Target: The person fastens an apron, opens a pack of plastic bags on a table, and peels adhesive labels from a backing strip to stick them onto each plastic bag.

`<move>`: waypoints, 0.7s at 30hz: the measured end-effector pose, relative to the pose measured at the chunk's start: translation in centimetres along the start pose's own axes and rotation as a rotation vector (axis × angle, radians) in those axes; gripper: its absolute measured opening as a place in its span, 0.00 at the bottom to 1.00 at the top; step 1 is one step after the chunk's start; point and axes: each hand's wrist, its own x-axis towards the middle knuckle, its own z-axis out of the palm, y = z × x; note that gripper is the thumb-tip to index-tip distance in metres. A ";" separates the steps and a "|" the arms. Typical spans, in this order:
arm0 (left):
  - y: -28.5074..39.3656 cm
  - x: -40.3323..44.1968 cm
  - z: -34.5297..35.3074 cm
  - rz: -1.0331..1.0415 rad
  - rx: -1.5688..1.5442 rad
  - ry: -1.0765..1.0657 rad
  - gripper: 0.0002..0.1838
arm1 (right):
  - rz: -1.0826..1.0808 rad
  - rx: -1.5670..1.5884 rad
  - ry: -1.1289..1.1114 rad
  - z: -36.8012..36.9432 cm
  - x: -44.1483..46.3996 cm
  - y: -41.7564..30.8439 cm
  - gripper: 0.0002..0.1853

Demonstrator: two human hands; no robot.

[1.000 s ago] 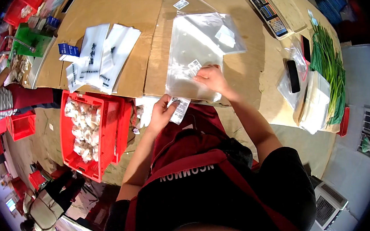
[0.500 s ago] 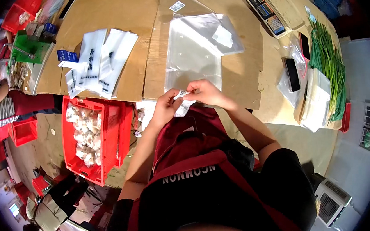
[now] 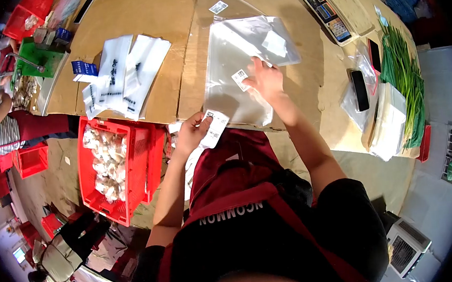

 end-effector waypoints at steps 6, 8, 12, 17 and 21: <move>-0.4 -0.4 1.4 -0.001 -0.262 0.055 0.05 | -0.588 0.072 0.157 3.0 -3.6 0.5 0.14; 0.2 -0.3 1.2 0.069 -0.121 0.029 0.05 | -0.409 0.203 0.101 2.7 -3.5 0.0 0.08; -0.4 0.1 1.2 0.028 -0.050 0.028 0.05 | -0.358 0.607 -0.173 4.3 -1.3 2.6 0.07; -0.9 -0.8 0.5 0.014 -0.041 0.049 0.06 | 0.215 0.718 0.469 -2.6 1.2 4.5 0.09; -0.9 -0.3 1.2 -0.048 0.008 0.033 0.06 | -0.123 0.706 0.629 -2.8 -0.7 0.7 0.09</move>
